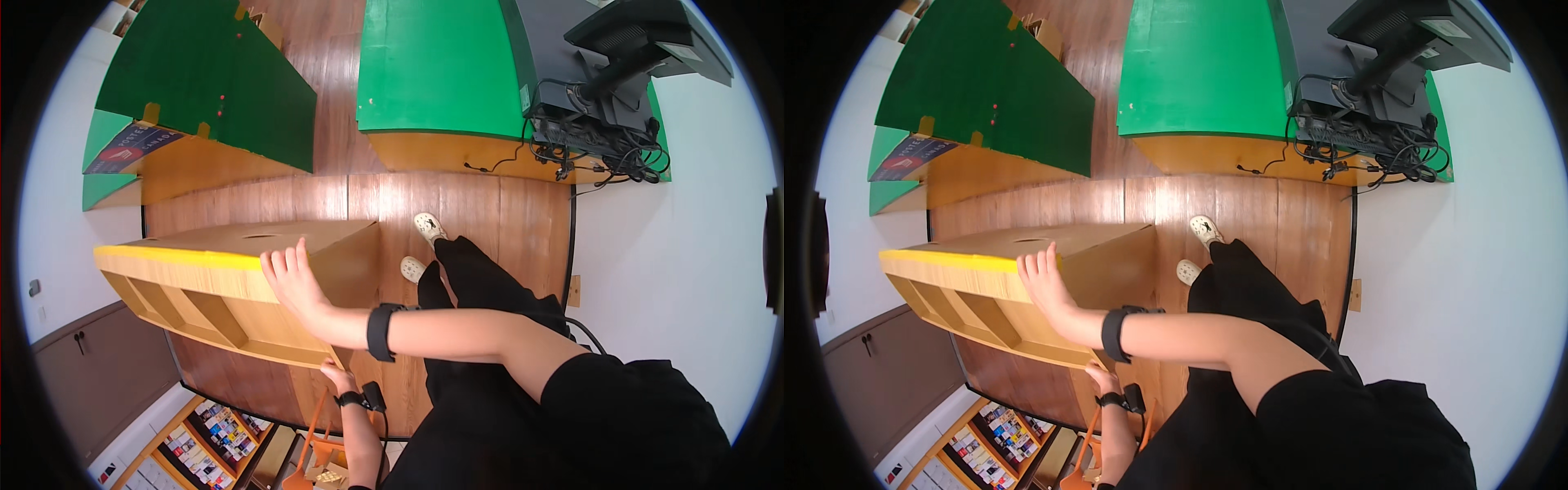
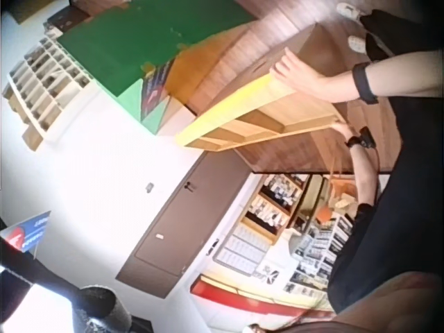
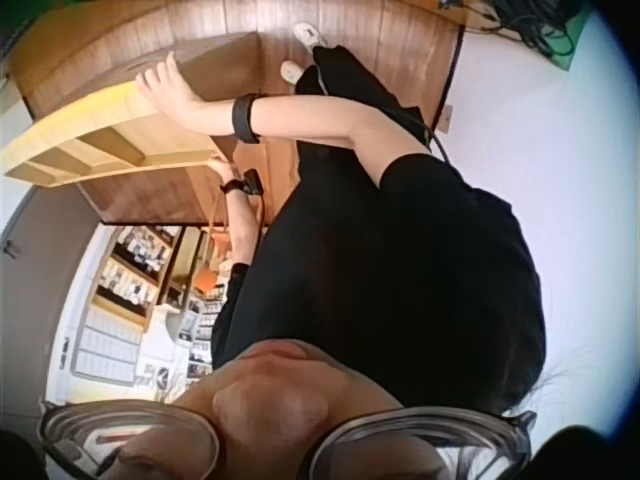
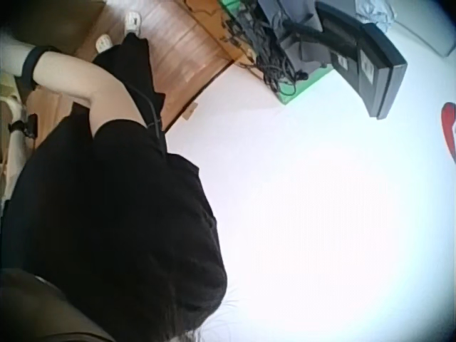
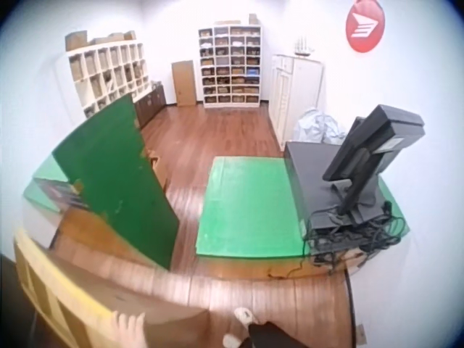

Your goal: The person assembles a wooden display stand by lifting and rotating a curved wooden frame and a large red branded panel. They position the wooden frame on the floor and then lift the red panel to attach it to the frame, completing the assembly of the display unit.

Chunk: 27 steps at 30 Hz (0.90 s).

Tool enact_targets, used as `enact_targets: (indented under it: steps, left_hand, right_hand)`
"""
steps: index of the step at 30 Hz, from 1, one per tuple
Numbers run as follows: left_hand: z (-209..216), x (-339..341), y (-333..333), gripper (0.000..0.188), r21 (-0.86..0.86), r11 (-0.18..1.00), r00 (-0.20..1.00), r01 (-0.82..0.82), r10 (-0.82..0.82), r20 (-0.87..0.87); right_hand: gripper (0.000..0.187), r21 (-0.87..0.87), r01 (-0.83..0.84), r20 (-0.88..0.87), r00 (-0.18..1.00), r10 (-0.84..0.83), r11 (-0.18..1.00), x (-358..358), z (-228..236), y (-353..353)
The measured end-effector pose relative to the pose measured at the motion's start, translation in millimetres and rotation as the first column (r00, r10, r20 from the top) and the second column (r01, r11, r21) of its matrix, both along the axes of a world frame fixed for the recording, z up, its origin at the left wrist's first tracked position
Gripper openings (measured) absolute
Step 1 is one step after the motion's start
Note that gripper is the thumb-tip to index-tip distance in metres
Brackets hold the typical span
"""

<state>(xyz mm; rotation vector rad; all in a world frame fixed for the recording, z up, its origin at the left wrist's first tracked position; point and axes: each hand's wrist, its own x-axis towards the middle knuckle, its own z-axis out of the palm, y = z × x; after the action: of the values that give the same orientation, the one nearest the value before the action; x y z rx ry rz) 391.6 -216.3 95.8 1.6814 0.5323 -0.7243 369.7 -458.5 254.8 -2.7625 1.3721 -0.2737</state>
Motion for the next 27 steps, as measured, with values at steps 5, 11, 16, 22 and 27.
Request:
enact_targets:
  steps: [5, 11, 16, 22, 27]
  left_hand:
    - [-3, 1, 29, 0.023, -0.039, 0.998, 0.999, 0.039, -0.040, -0.021]
    - [37, -13, 2, 0.033, 0.038, 0.990, 0.986, 0.138, -0.141, 0.091]
    - [11, 3, 21, 0.012, 0.080, 0.997, 1.000, 0.012, -0.009, -0.029]
    - [21, 5, -1, 0.013, 0.142, 0.988, 0.995, -0.056, 0.067, -0.075]
    - [39, -3, -18, 0.015, 0.197, 0.975, 0.986, -0.106, 0.129, -0.106]
  right_hand:
    - [0.040, 0.019, -0.042, -0.020, 0.999, 0.042, 0.999, -9, 16, 28]
    - [0.041, 0.064, -0.061, -0.065, 0.996, 0.065, 0.996, -14, 18, 41]
    - [0.043, 0.085, -0.049, -0.116, 0.992, 0.059, 0.995, -22, 16, 18]
    - [0.044, 0.088, -0.013, -0.094, 0.995, 0.021, 0.996, -21, 5, 10]
    - [0.042, 0.102, -0.081, -0.069, 0.994, 0.088, 0.991, -27, 7, 5]
